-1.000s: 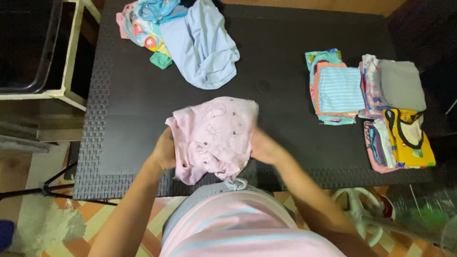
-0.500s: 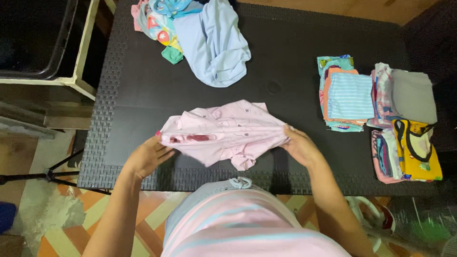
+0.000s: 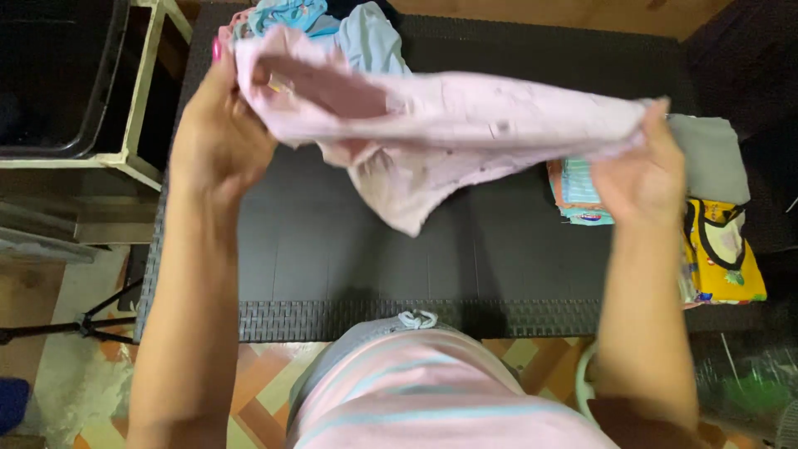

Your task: Fold laundry items including shirts and small garments and organize them into stacks on a table.

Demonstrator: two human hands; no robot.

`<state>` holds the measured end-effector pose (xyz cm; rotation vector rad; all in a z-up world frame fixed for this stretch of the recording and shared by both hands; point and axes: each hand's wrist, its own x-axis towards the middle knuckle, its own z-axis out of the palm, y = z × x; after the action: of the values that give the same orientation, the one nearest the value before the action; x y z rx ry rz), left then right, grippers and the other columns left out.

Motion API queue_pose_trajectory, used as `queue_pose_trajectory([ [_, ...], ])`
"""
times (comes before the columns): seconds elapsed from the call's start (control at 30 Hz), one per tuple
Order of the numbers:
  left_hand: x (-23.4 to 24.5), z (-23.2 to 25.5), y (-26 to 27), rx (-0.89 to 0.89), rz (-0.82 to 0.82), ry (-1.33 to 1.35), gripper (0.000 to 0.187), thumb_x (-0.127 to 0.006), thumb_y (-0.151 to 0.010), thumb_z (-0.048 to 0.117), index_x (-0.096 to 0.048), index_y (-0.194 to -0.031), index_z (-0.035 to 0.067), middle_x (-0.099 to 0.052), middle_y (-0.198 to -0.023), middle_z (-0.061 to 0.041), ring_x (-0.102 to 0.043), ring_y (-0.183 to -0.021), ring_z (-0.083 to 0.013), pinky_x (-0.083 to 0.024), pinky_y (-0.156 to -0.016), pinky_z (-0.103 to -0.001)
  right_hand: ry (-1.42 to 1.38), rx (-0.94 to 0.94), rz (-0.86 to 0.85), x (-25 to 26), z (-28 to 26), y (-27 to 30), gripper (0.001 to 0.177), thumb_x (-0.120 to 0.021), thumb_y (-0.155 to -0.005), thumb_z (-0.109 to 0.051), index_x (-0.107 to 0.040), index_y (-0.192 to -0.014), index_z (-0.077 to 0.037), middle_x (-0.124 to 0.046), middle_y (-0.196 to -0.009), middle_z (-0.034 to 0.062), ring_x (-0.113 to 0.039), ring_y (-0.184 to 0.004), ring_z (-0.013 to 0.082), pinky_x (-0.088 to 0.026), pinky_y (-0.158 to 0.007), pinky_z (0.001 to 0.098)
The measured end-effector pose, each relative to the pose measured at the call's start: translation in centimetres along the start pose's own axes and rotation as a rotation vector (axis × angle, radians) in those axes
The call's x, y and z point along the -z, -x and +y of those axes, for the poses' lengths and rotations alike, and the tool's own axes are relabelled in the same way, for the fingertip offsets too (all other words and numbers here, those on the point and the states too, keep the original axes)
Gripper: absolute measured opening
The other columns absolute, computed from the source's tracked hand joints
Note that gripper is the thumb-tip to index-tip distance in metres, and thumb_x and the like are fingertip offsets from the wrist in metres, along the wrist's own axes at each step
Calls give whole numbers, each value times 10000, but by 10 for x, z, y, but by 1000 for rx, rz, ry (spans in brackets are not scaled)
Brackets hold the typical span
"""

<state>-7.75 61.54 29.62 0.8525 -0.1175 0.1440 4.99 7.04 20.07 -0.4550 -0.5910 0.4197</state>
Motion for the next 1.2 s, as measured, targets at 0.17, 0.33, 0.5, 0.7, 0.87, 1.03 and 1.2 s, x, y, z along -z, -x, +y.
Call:
queue_pose_trajectory([
  [0.17, -22, 18, 75, 196, -161, -175, 696, -531, -1100, 532, -474, -1485, -44, -586, -1408, -187, -586, -1300, -304, -453, -1192, -494, 517, -17, 598, -121, -2, 14, 442, -605, -1070, -378, -578, -1404, -90, -631, -1455, 110, -594, -1425, 279, -388, -1248, 499],
  [0.33, -48, 10, 83, 244, -326, 97, 963, -463, -1007, 715, -379, -1590, -47, -567, -1482, -299, -610, -1334, -385, -468, -1169, -546, 507, 49, 554, -84, -19, 3, 554, -530, -1142, -462, -543, -1518, -55, -605, -1519, 132, -576, -1403, 289, -406, -1284, 503],
  [0.5, -38, -39, 38, 232, -130, 530, 774, -506, -1031, 655, -542, -1380, -36, -623, -1396, -236, -634, -1299, -324, -483, -1185, -432, 424, -110, 452, 15, -3, -76, 463, -612, -1069, -428, -627, -1366, -72, -660, -1413, 103, -616, -1379, 280, -460, -1267, 502],
  [0.7, 50, -180, 73, 500, 74, -465, 511, -563, -918, 310, -538, -1407, 163, -684, -1253, 23, -618, -1159, -175, -488, -959, -353, 1825, -419, 822, 160, 116, -36, 508, -567, -1095, -437, -643, -1232, 45, -666, -1143, 290, -653, -1066, 429, -497, -926, 535],
  [0.87, 98, -251, 114, 343, 78, -955, 458, -614, -940, 264, -630, -1385, 156, -717, -1153, -69, -633, -1078, -246, -500, -976, -369, 1990, -52, 351, 6, 202, 35, 436, -726, -960, -211, -591, -1332, -28, -626, -1272, 198, -585, -1154, 357, -450, -1006, 494],
  [1.03, 57, -210, 100, 31, -282, -1680, 534, -780, -720, 222, -682, -1245, 207, -702, -1118, -78, -601, -1007, -311, -464, -837, -457, 1906, -190, 245, -73, 223, 105, 521, -757, -814, -299, -610, -1243, -43, -623, -1175, 179, -602, -1039, 333, -416, -1004, 509],
  [1.2, 72, -192, 88, 177, -458, -1929, 352, -730, -863, 491, -743, -1077, 212, -695, -1101, -24, -597, -1066, -270, -459, -874, -459, 1914, -569, -188, -68, 210, 153, 285, -818, -776, -347, -729, -956, -144, -634, -1004, 119, -564, -1058, 357, -404, -925, 466],
])
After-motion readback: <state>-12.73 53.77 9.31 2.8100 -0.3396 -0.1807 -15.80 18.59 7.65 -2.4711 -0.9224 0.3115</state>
